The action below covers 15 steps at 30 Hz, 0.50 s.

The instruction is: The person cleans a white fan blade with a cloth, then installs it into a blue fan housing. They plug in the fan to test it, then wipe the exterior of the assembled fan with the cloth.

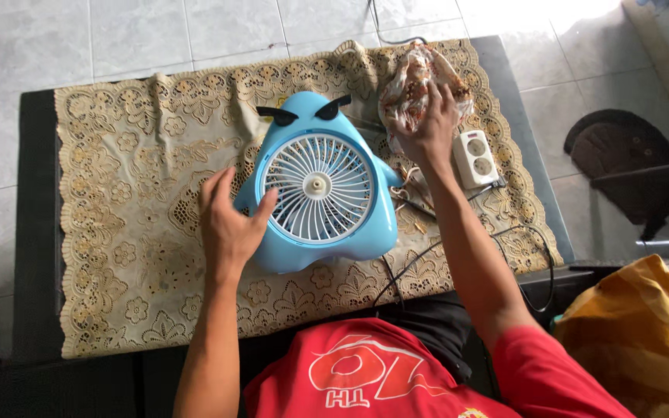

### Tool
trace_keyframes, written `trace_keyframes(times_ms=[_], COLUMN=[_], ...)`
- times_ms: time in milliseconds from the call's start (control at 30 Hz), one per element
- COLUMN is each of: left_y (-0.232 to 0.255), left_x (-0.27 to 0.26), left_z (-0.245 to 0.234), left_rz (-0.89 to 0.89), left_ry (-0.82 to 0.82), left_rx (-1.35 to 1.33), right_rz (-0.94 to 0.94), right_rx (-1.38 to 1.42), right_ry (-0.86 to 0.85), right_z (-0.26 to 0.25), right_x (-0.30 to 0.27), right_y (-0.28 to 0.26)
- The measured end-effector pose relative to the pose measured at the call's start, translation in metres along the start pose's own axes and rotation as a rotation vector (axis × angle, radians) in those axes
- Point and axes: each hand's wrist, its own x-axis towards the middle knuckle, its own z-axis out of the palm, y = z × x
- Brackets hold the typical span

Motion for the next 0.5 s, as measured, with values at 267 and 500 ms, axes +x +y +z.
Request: trace_keyframes(times_ms=[267,500], left_y=[0.014,0.023], left_x=[0.03,0.023], left_z=[0.013,0.013], left_rz=[-0.194,-0.004], left_ry=[-0.256,-0.065], left_rx=[0.134,0.19], right_rz=[0.077,-0.062], right_rx=[-0.061,0.293], right_ry=[-0.018,0.403], right_z=[0.063,0.029], right_x=[0.042,0.047], right_y=[0.035,0.041])
